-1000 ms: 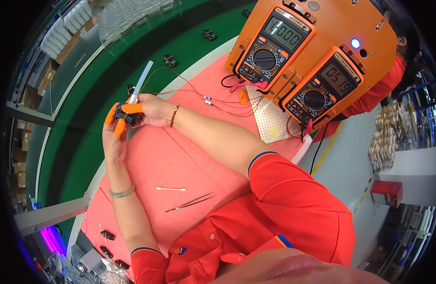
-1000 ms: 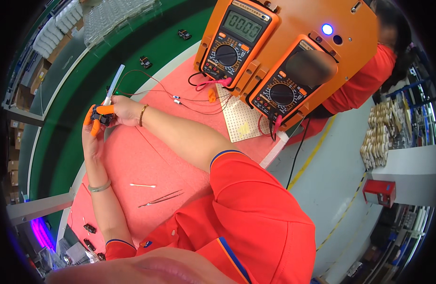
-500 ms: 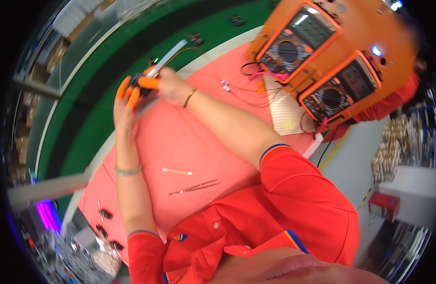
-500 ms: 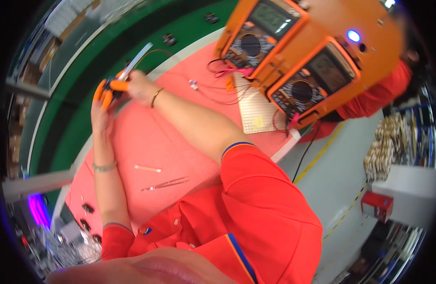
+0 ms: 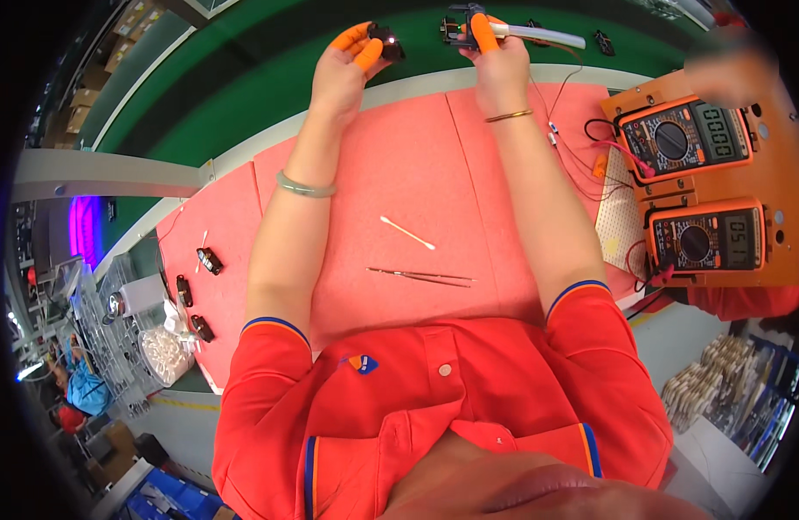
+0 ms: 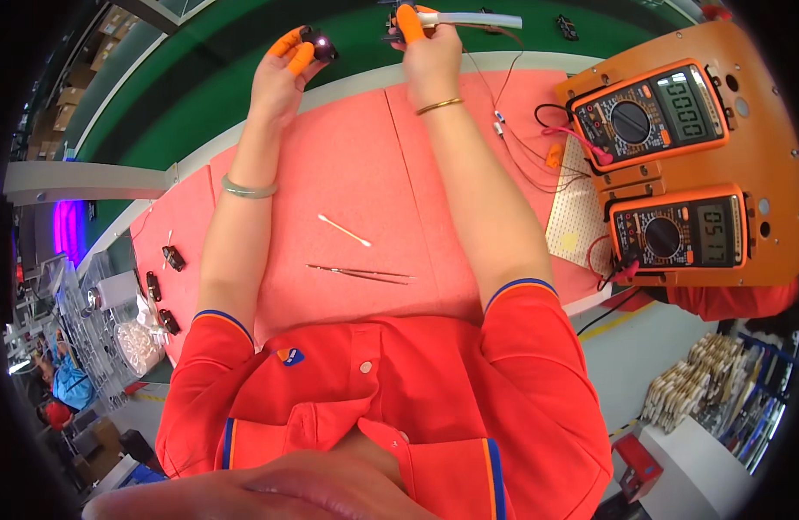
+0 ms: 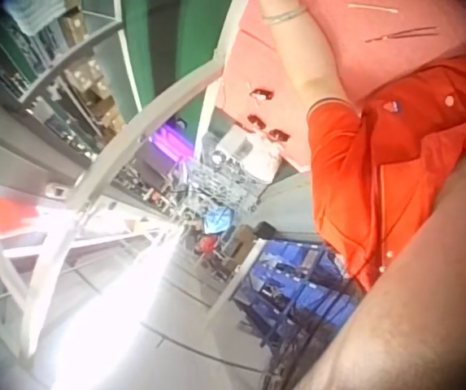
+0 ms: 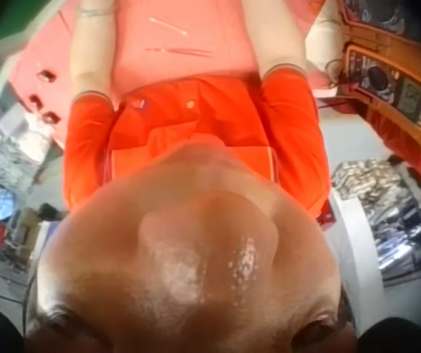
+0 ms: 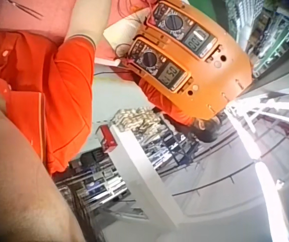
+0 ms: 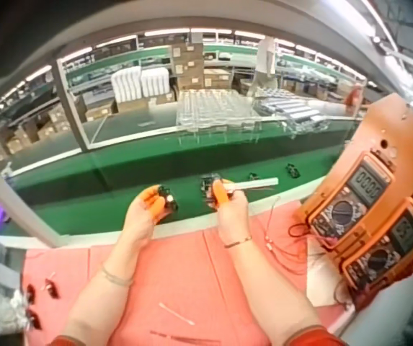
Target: Testing small electronic components by placing them into a test fixture and observing multimeter readings.
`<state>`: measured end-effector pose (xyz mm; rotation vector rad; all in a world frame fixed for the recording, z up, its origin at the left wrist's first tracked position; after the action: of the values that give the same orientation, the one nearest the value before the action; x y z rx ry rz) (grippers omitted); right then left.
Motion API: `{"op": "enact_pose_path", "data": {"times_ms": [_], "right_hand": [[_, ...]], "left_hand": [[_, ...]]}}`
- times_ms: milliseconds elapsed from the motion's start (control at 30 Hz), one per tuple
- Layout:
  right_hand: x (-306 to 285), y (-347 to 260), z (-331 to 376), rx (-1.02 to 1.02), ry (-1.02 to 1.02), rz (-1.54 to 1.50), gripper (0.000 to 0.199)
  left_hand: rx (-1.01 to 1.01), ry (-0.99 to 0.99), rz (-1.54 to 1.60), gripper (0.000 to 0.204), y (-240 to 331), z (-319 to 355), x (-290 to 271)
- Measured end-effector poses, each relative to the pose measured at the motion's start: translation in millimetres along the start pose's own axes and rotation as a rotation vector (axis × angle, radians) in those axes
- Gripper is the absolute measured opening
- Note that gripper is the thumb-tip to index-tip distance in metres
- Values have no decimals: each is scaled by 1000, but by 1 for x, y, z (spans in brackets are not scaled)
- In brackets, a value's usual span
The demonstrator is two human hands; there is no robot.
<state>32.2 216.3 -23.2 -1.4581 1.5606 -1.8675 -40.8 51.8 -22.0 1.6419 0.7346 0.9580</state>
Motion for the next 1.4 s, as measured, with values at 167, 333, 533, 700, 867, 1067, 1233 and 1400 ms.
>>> {"op": "enact_pose_path", "data": {"times_ms": [167,333,533,700,867,1067,1233,1400], "right_hand": [[-6,-1,46,409,-315,386,25],[-30,-20,88,412,-438,1193,27],[32,-33,134,-78,-606,1265,25],[65,6,187,-143,-1061,1355,17],[132,3,190,61,-1217,1078,13],[335,8,248,49,-1337,465,18],[453,72,271,191,-1249,139,16],[500,126,285,88,-1198,239,15]], "left_hand": [[-5,-150,186,28,6,9,20],[93,-426,428,29,19,6,40],[-74,-199,239,26,38,64,-9],[-176,73,-142,34,37,130,-58],[-242,118,194,43,10,163,-87],[535,-235,144,36,24,173,-94],[88,77,148,29,-30,178,-108],[80,-23,477,36,-50,157,-96]]}}
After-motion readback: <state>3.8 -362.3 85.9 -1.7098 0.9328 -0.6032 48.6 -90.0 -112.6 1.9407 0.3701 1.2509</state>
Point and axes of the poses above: each hand's wrist, its own z-axis away from the middle knuckle, its own x-axis out of the palm, y = z × x, the point moved 6 cm from there along -z, towards the middle knuckle, and after that the axes turned 8 degrees about -z, right-handed, at the moved point
